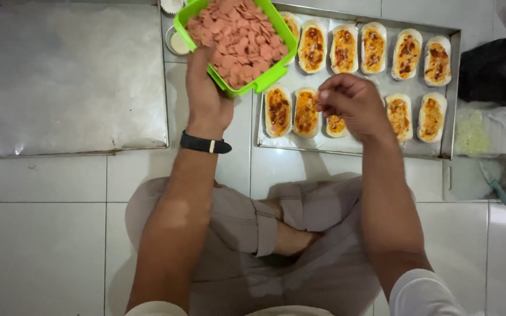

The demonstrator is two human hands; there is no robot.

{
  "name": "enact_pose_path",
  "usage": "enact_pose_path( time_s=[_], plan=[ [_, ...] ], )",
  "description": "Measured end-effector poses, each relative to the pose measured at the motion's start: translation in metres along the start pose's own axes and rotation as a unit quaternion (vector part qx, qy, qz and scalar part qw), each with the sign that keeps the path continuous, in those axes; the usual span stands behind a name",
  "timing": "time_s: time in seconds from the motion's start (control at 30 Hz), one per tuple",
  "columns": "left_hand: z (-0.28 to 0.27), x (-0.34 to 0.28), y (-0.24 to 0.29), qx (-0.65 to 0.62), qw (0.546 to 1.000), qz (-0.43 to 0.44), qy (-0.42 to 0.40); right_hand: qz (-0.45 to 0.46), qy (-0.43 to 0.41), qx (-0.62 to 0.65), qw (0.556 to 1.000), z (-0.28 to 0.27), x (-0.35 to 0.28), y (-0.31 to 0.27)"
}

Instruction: The person places sliced sausage toppings onto bread rolls in a tray.

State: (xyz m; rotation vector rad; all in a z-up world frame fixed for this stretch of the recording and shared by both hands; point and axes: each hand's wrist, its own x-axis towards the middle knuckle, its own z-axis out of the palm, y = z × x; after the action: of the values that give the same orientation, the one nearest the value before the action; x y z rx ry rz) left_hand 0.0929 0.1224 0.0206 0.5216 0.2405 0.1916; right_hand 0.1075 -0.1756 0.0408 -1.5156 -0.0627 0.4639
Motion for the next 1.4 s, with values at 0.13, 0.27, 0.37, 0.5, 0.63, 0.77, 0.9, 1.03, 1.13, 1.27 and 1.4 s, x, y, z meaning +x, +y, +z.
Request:
enact_pose_path(
  time_s=[0.13, 0.27, 0.37, 0.5, 0.63, 0.77, 0.9, 1.03, 1.13, 1.27, 1.4],
  plan=[
    [0.000, -0.003, 0.008, -0.013, 0.999, 0.019, -0.031, 0.088, -0.006, -0.120, 0.989, 0.022, 0.022, 0.031],
    [0.001, -0.001, 0.009, -0.037, 0.998, -0.001, -0.049, 0.093, -0.081, -0.255, 0.959, 0.027, 0.034, 0.082],
    [0.000, -0.001, 0.007, -0.034, 0.999, 0.001, -0.033, 0.022, -0.118, -0.328, 0.937, 0.033, 0.037, 0.098],
    [-0.006, 0.003, 0.002, -0.039, 0.999, 0.008, -0.013, -0.068, -0.126, -0.445, 0.884, 0.044, 0.033, 0.094],
    [-0.004, 0.003, 0.003, -0.040, 0.998, 0.020, -0.032, -0.076, -0.127, -0.490, 0.859, 0.050, 0.030, 0.087],
    [-0.002, 0.002, 0.003, -0.040, 0.999, 0.015, -0.017, -0.095, -0.126, -0.495, 0.854, 0.049, 0.030, 0.094],
    [-0.001, 0.002, 0.001, -0.030, 0.999, 0.019, -0.017, -0.129, -0.133, -0.496, 0.848, 0.048, 0.033, 0.103],
    [-0.001, 0.001, 0.002, -0.031, 0.999, 0.012, -0.019, -0.096, -0.120, -0.510, 0.846, 0.058, 0.030, 0.088],
    [-0.004, 0.000, 0.002, -0.014, 1.000, 0.020, -0.018, -0.053, -0.095, -0.533, 0.839, 0.057, 0.030, 0.083],
    [-0.001, 0.000, 0.002, -0.018, 1.000, 0.018, -0.014, -0.026, -0.076, -0.471, 0.878, 0.042, 0.033, 0.082],
    [0.002, 0.000, 0.003, -0.026, 0.999, 0.015, -0.013, -0.042, -0.054, -0.465, 0.883, 0.032, 0.038, 0.086]
  ],
)
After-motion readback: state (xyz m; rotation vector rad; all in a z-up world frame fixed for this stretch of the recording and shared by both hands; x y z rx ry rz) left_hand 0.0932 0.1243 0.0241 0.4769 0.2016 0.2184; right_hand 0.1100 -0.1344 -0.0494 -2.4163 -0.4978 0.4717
